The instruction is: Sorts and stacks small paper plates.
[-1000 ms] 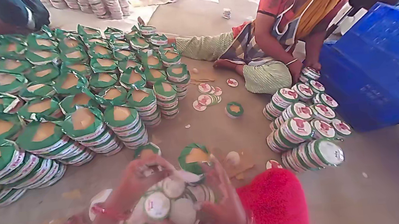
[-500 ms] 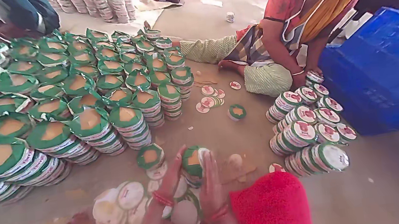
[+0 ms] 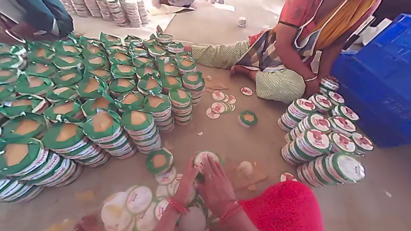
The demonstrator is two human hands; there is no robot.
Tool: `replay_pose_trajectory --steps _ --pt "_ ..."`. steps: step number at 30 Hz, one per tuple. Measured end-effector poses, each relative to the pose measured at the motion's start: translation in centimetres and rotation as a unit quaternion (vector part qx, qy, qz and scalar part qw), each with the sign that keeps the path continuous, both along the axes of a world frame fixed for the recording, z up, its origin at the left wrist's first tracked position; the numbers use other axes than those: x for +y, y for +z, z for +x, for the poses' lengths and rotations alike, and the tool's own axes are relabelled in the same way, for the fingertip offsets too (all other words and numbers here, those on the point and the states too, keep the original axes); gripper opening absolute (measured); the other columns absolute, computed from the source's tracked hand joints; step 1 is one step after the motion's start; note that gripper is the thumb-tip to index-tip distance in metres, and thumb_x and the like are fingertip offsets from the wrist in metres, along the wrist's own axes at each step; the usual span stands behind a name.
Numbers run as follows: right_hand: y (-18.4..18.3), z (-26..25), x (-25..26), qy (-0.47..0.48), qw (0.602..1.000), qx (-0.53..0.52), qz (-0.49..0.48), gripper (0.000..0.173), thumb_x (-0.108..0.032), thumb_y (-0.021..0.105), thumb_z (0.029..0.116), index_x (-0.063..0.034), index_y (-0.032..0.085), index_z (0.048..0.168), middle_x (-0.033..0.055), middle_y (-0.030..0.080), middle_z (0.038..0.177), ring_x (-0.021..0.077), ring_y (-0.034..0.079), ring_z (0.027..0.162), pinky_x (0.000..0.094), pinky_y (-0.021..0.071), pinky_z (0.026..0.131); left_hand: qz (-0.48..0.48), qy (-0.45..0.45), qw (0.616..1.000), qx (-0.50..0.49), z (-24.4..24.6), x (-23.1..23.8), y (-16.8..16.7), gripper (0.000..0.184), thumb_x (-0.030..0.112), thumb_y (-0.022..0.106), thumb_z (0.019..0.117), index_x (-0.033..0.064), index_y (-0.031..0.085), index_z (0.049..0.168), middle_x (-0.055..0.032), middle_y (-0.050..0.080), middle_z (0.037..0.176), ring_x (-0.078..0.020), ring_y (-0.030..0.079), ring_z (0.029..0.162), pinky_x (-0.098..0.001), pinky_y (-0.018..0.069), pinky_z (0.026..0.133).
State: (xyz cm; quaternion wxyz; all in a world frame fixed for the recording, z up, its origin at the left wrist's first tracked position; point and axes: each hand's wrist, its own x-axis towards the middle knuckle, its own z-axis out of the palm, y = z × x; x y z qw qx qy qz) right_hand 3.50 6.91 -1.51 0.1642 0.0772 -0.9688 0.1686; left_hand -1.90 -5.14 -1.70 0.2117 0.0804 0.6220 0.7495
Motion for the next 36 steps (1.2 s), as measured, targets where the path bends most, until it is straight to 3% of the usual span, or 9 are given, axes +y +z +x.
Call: replay_pose_trajectory --steps 6,9,12,16,18,21,23,29,36 --pt "1.9 0.6 -0.2 -0.051 0.995 -0.09 0.01 0.082 -0.045 0.06 0.0966 0.0133 0.039 0.15 0.0266 0.044 0.155 0.0417 0.04 0.147 0.0525 0.0301 0.122 -0.013 0.008 0.999 0.049 -0.5 0.5 -0.6 0.052 0.009 0.041 0.1009 -0.0005 0.04 0.152 -0.0173 0.046 0.153 -0.0166 0.051 0.135 -0.0313 0.0439 0.11" --pt "1.6 1.0 0.0 -0.06 0.996 -0.054 0.029 0.083 -0.046 0.063 0.0948 0.0158 0.042 0.146 0.029 0.049 0.15 0.0432 0.046 0.143 0.0522 0.0344 0.12 -0.036 -0.005 0.995 0.095 -0.7 0.3 -0.7 0.052 0.011 0.042 0.1016 -0.0008 0.041 0.152 -0.016 0.045 0.155 -0.0169 0.047 0.14 -0.0325 0.0406 0.115" --pt "1.4 1.3 0.1 -0.061 0.997 -0.046 0.031 0.086 -0.049 0.063 0.0938 0.0167 0.042 0.146 0.0301 0.049 0.15 0.0435 0.047 0.142 0.0519 0.0355 0.119 -0.092 -0.023 0.987 0.133 -0.7 -0.1 -0.9 0.046 0.014 0.042 0.1021 0.0035 0.054 0.145 -0.0156 0.045 0.156 -0.0214 0.042 0.145 -0.0378 0.0362 0.118" --pt "3.8 1.0 0.1 -0.061 0.99 -0.129 -0.008 0.081 -0.044 0.059 0.0988 0.0115 0.036 0.152 0.0259 0.046 0.155 0.0406 0.042 0.146 0.0522 0.0321 0.121 -0.1 -0.038 0.977 0.187 -1.3 -0.6 -1.9 0.045 0.016 0.042 0.1009 0.0038 0.06 0.141 -0.0153 0.047 0.155 -0.0219 0.044 0.144 -0.038 0.0372 0.118" --pt "4.9 0.3 0.7 -0.052 0.993 -0.099 -0.024 0.069 -0.034 0.056 0.1011 0.0084 0.039 0.152 0.0224 0.053 0.15 0.0377 0.051 0.14 0.0517 0.0378 0.117 -0.096 -0.034 0.974 0.204 -1.4 -0.7 -2.1 0.046 0.017 0.043 0.1 0.0028 0.059 0.141 -0.0159 0.048 0.154 -0.0218 0.046 0.142 -0.0376 0.0402 0.116" --pt "4.9 -0.6 2.2 -0.012 0.996 -0.093 -0.012 0.063 -0.022 0.055 0.1009 0.01 0.038 0.152 0.0225 0.047 0.155 0.035 0.046 0.145 0.0482 0.0323 0.122 -0.1 -0.032 0.973 0.205 -1.2 -0.7 -2.0 0.047 0.015 0.043 0.0991 0.0012 0.058 0.141 -0.0164 0.047 0.154 -0.0214 0.047 0.142 -0.0365 0.0405 0.115" --pt "4.4 -0.8 2.9 0.009 0.987 -0.158 -0.008 0.064 -0.025 0.049 0.1044 0.0103 0.03 0.155 0.0228 0.036 0.161 0.0336 0.034 0.152 0.0464 0.0233 0.126 -0.105 -0.034 0.972 0.21 -1.1 -0.7 -1.9 0.048 0.013 0.042 0.099 0.0016 0.057 0.143 -0.016 0.047 0.155 -0.0209 0.046 0.143 -0.0358 0.04 0.116" --pt "1.1 -0.4 3.8 0.03 0.99 -0.12 -0.061 0.067 -0.027 0.044 0.1046 0.0154 0.028 0.153 0.0293 0.036 0.159 0.0395 0.037 0.149 0.0492 0.025 0.125 -0.108 -0.015 0.969 0.223 -0.8 -0.6 -3.1 0.05 0.015 0.041 0.1009 -0.0015 0.052 0.146 -0.0165 0.049 0.154 -0.0195 0.048 0.142 -0.0349 0.0379 0.118" --pt "1.3 -1.5 4.4 0.026 0.966 -0.202 -0.157 0.074 -0.032 0.045 0.1053 0.0064 0.015 0.16 0.0228 0.025 0.166 0.035 0.027 0.154 0.0476 0.0191 0.128 -0.083 -0.014 0.97 0.227 -1.3 -0.3 -3.8 0.055 0.022 0.037 0.1021 -0.0052 0.046 0.149 -0.02 0.045 0.156 -0.0214 0.043 0.145 -0.0358 0.0341 0.12"
